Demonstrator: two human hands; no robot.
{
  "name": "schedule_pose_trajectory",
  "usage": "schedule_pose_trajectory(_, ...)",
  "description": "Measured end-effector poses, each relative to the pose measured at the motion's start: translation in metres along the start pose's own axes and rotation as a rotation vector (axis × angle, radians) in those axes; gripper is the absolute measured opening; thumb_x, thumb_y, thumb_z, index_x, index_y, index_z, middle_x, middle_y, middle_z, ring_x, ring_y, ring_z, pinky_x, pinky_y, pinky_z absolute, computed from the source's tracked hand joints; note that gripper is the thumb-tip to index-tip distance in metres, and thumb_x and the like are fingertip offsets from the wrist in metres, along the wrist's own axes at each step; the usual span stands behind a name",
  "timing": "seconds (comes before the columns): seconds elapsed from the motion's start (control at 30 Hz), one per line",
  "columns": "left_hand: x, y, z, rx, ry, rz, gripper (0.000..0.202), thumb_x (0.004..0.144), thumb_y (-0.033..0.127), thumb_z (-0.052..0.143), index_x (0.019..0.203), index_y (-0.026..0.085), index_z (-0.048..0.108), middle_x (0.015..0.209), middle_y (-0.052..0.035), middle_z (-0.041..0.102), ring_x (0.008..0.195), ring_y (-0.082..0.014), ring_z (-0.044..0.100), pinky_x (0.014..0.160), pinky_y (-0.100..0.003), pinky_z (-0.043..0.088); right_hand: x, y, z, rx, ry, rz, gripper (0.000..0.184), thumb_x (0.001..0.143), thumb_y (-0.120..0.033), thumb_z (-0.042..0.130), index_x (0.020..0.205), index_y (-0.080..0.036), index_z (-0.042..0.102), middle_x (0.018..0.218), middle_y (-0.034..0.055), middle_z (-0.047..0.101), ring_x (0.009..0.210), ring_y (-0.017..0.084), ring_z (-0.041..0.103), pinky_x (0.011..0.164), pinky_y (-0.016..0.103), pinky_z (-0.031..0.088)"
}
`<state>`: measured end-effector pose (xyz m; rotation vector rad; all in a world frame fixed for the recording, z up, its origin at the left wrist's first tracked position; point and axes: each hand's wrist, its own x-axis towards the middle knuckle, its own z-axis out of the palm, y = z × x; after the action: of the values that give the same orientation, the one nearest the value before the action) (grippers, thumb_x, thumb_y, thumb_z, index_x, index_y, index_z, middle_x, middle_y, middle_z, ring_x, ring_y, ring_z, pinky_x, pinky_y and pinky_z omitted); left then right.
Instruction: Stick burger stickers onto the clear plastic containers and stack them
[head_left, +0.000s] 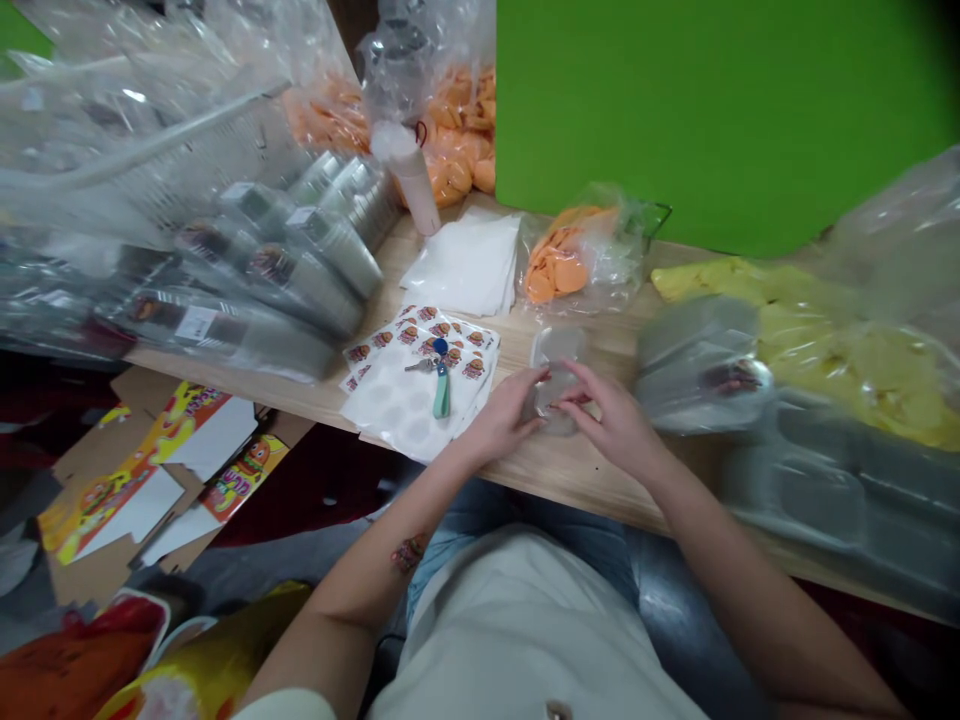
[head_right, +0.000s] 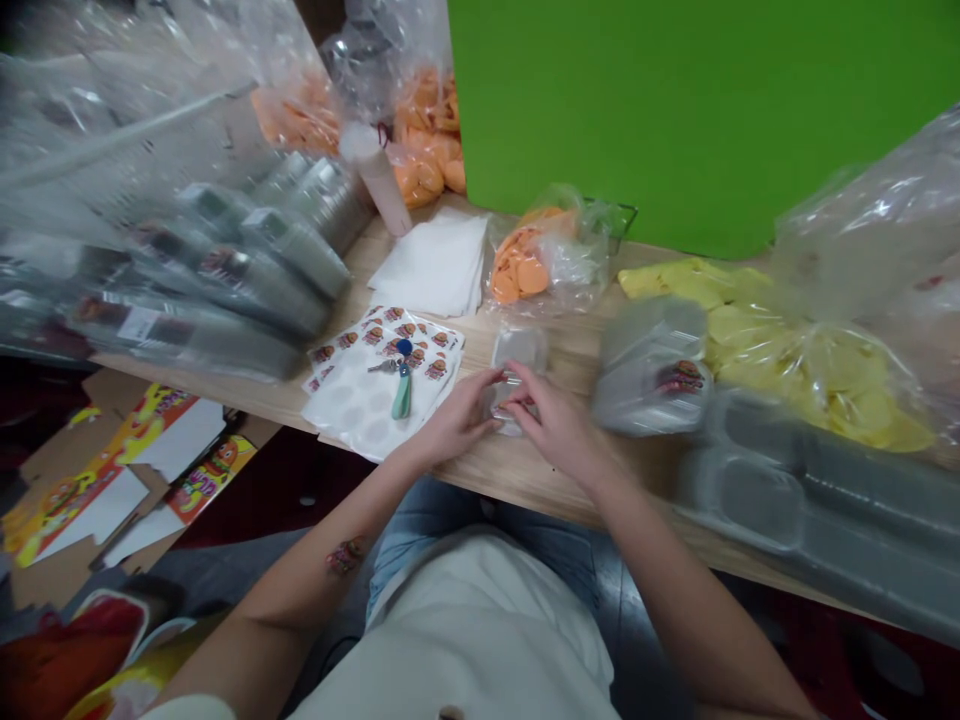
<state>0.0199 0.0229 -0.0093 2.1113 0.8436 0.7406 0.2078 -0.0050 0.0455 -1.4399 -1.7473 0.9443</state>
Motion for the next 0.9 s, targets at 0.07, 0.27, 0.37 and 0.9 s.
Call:
schedule_pose_trajectory(0.07,0.001,0.0,-0.001,0.047,-0.019,0.007,0.069,0.075,0.019,0.06,0.136,0.018,0.027,0.132,-0.0126,0.045,0.125,-0.024,0.039,0.104,-0.042,0.031,-0.002,-0.003,-0.003,0.051,0.154,-0.028,0.048,0.081,-0.029,0.054,0.128,-0.023,0.043,0.088,0.0032,0.065,0.086,0.018,0.06,0.087,0.04,0.046)
schedule_pose_trajectory(0.27,0.002,-0.001,-0.001,0.025,0.0,-0.004,0.08,0.072,0.018,0.062,0.14,0.021,0.019,0.132,-0.0121,0.046,0.123,-0.0255,0.04,0.103,-0.045,0.032,0.015,0.01,0.005,0.245,0.016,0.27,0.057,0.074,-0.028,0.059,0.128,-0.018,0.041,0.076,-0.0001,0.066,0.072,0.015,0.062,0.076,0.035,0.05)
schedule_pose_trajectory(0.37,0.0,-0.001,0.0,-0.019,-0.001,0.013,0.078,0.073,0.017,0.062,0.139,0.021,0.02,0.134,-0.012,0.045,0.126,-0.0256,0.038,0.104,-0.046,0.031,0.02,0.019,0.014,0.193,-0.025,0.272,0.056,0.074,-0.025,0.057,0.127,-0.017,0.041,0.075,-0.0001,0.066,0.07,0.015,0.061,0.073,0.034,0.049)
schedule_pose_trajectory(0.9,0.0,-0.003,0.003,-0.028,0.002,0.007,0.074,0.073,0.018,0.062,0.137,0.02,0.026,0.135,-0.0137,0.043,0.129,-0.0273,0.035,0.106,-0.047,0.029,0.023,0.023,0.01,0.053,-0.141,0.173,0.05,0.077,-0.019,0.052,0.126,-0.016,0.043,0.074,-0.0001,0.061,0.068,0.014,0.057,0.068,0.03,0.047)
